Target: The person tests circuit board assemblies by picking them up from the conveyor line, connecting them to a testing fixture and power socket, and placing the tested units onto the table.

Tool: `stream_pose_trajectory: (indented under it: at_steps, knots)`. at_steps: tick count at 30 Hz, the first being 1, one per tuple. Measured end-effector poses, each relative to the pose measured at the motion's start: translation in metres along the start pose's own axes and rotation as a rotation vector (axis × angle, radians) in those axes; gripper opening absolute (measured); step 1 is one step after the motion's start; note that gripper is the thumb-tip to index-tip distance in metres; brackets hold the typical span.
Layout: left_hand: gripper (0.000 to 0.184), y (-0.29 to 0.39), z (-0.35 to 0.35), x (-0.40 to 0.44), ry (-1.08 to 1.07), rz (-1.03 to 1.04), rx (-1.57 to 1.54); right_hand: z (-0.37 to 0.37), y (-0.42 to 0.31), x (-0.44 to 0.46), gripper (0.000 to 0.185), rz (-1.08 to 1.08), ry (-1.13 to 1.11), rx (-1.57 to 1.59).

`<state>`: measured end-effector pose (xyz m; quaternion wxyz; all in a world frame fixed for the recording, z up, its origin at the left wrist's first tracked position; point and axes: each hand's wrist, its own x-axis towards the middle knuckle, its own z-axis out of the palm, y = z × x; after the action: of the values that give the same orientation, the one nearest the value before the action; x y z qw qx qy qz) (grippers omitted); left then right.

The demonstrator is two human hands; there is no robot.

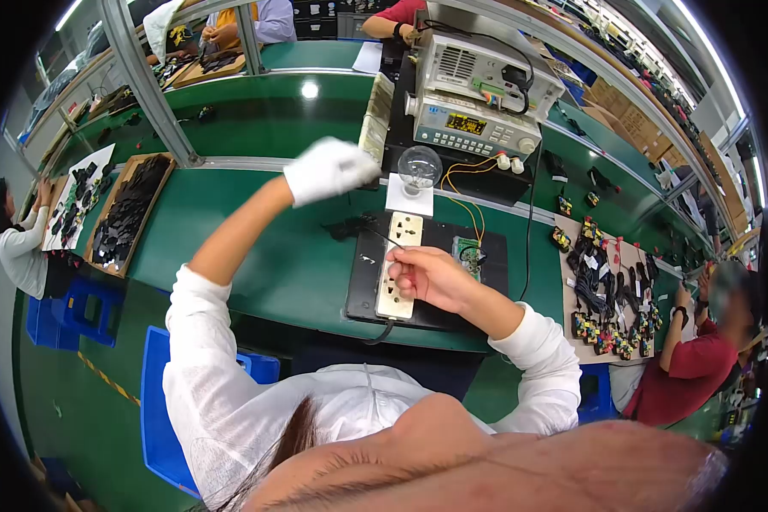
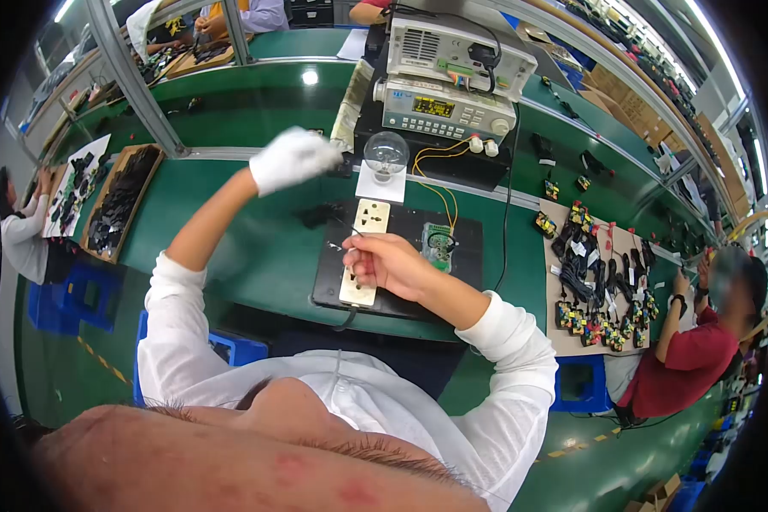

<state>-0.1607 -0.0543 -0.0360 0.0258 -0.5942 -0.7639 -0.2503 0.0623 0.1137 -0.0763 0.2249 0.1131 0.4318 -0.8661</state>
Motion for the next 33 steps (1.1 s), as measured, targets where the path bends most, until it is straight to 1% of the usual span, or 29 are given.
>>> stream_pose_trajectory:
  at_steps: [1,2,3,4,5,7,8,10,11,12,14,15,17,18,20,21,23,24,25,26,27,29,31,32,33]
  knots:
    - [0.018,-0.017,0.000,0.007,0.133,-0.148,0.063,-0.001,0.001,-0.004,0.019,-0.001,0.007,0.001]
    - [0.029,-0.047,0.006,0.013,0.070,-0.211,0.325,-0.002,0.002,-0.008,0.022,-0.031,-0.065,-0.064]
    - [0.042,-0.086,0.018,0.012,0.057,-0.037,0.439,-0.002,0.003,-0.011,0.025,-0.061,-0.137,-0.132]
    - [0.056,-0.113,0.027,0.011,0.048,0.140,0.552,0.000,0.002,-0.014,0.029,-0.055,-0.127,-0.182]
    - [0.077,-0.116,0.030,0.013,-0.089,0.060,0.564,0.003,0.001,-0.018,0.029,-0.061,-0.118,-0.186]
    - [0.081,-0.119,0.031,0.018,-0.030,0.057,0.587,0.010,-0.002,-0.026,0.031,-0.055,-0.040,-0.297]
    - [0.075,-0.124,0.025,0.022,-0.115,0.135,0.571,0.007,-0.002,-0.028,0.032,-0.047,-0.050,-0.309]
    - [0.065,-0.131,0.028,0.025,-0.156,0.225,0.530,0.000,-0.002,-0.031,0.032,-0.046,-0.053,-0.285]
    - [0.055,-0.134,0.030,0.024,-0.192,0.163,0.595,-0.003,-0.002,-0.032,0.033,-0.045,-0.069,-0.264]
    - [0.055,-0.130,0.026,0.028,-0.192,0.162,0.591,-0.005,-0.003,-0.034,0.033,-0.041,-0.067,-0.264]
    - [0.041,-0.123,0.021,0.033,-0.354,0.061,0.859,-0.008,-0.004,-0.037,0.033,-0.061,-0.007,-0.192]
    - [0.030,-0.128,0.019,0.033,-0.301,0.115,0.809,-0.014,-0.005,-0.037,0.031,-0.079,-0.045,-0.143]
    - [0.031,-0.144,0.018,0.031,-0.175,0.220,0.681,-0.019,-0.007,-0.035,0.030,-0.151,0.044,-0.100]
    - [0.031,-0.159,0.025,0.028,-0.058,0.218,0.618,-0.019,-0.012,-0.037,0.032,-0.176,0.050,-0.059]
    - [0.035,-0.144,0.022,0.028,-0.178,-0.182,0.400,-0.032,-0.015,-0.033,0.035,-0.239,0.074,-0.034]
    - [0.038,-0.144,0.022,0.023,-0.168,-0.293,0.303,-0.041,-0.016,-0.032,0.037,-0.269,0.063,-0.014]
    - [0.041,-0.143,0.019,0.018,-0.154,-0.457,0.191,-0.047,-0.014,-0.033,0.039,-0.319,0.108,0.011]
    - [0.046,-0.141,0.015,0.014,-0.165,-0.470,0.169,-0.048,-0.013,-0.033,0.040,-0.359,0.143,0.028]
    - [0.050,-0.140,0.014,0.010,-0.116,-0.494,0.122,-0.047,-0.012,-0.037,0.039,-0.420,0.140,0.032]
    - [0.054,-0.139,0.014,0.005,-0.067,-0.518,0.074,-0.051,-0.011,-0.037,0.039,-0.429,0.148,0.037]
    - [0.052,-0.133,0.012,0.000,-0.011,-0.591,-0.038,-0.057,-0.010,-0.036,0.040,-0.461,0.185,0.069]
    - [0.041,-0.147,0.021,-0.011,0.166,-0.559,-0.481,-0.066,-0.012,-0.039,0.040,-0.502,0.228,0.103]
    - [0.043,-0.139,0.018,-0.017,0.250,-0.489,-0.629,-0.070,-0.015,-0.046,0.041,-0.593,0.084,0.188]
    - [0.045,-0.139,0.019,-0.022,0.289,-0.438,-0.707,-0.068,-0.019,-0.052,0.041,-0.600,0.090,0.190]
    - [0.046,-0.124,0.015,-0.027,0.301,-0.398,-0.858,-0.057,-0.026,-0.062,0.042,-0.644,0.058,0.202]
